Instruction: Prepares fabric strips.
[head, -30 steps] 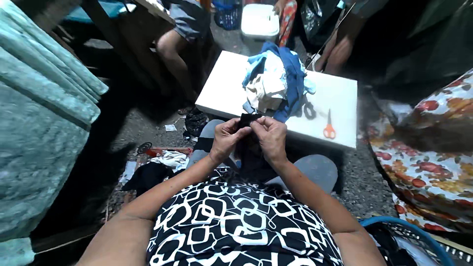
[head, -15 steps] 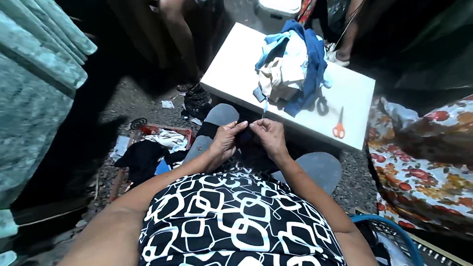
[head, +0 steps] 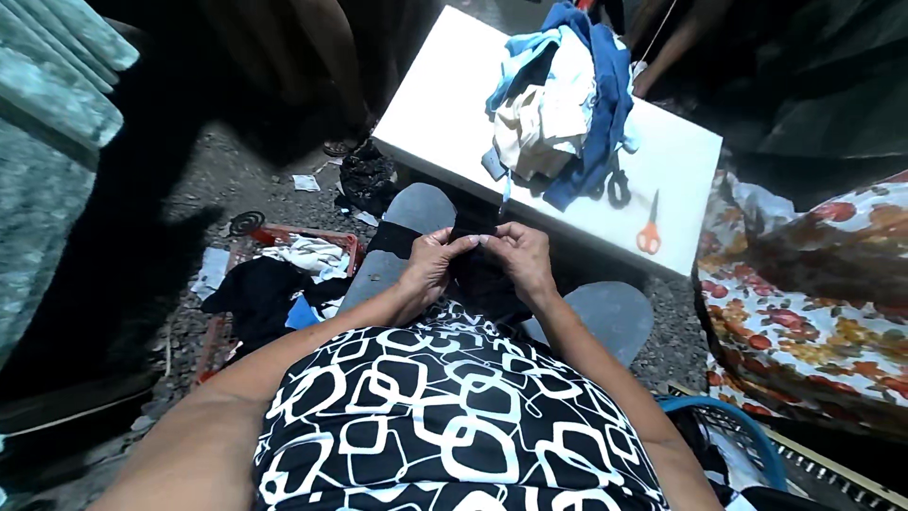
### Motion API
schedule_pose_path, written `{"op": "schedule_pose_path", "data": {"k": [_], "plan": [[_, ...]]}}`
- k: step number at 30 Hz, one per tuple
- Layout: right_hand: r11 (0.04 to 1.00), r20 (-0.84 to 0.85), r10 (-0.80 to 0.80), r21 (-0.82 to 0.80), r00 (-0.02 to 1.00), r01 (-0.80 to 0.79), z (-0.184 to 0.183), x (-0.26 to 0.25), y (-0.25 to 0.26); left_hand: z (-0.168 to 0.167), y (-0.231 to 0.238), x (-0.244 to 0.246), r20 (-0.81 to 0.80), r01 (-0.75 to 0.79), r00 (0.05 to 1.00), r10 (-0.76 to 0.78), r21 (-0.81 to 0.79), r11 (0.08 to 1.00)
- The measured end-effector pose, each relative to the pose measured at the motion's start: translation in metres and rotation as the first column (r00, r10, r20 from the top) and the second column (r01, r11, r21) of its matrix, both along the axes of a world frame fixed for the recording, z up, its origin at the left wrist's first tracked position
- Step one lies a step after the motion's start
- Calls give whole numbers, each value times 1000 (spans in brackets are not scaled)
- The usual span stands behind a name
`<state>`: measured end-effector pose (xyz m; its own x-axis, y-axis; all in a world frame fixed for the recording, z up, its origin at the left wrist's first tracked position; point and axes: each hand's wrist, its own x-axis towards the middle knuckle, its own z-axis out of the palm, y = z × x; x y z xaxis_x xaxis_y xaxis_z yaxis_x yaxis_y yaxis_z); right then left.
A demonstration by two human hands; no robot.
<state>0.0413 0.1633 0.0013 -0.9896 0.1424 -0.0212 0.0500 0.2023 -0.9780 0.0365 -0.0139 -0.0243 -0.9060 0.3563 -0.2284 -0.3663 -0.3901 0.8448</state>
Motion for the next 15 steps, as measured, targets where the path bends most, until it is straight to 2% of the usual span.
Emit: {"op": "schedule_pose_path", "data": {"k": [1,4,7,9,11,15], "plan": [[1000,-23,-3,23,1000,4,-2,0,1,-5,2,-2,-9,-9,1000,9,-3,1000],[993,-41,2,122,999,3,-2,0,5,27,-7,8,35,-6,999,12,-151,989],[942,-46,91,328,995,-71,7,9,11,-3,6,-11,43,-101,994,104,-73,992],[893,-90,188,431,978,-132,14,17,12,-8,15,-22,100,-171,980,173,-28,985],[856,-113,248,490,962,-163,17,25,9,-7,17,-24,111,-176,978,176,-12,984],[824,-128,197,559,972,-93,15,32,5,-4,17,-22,65,-162,985,162,-10,987]]}}
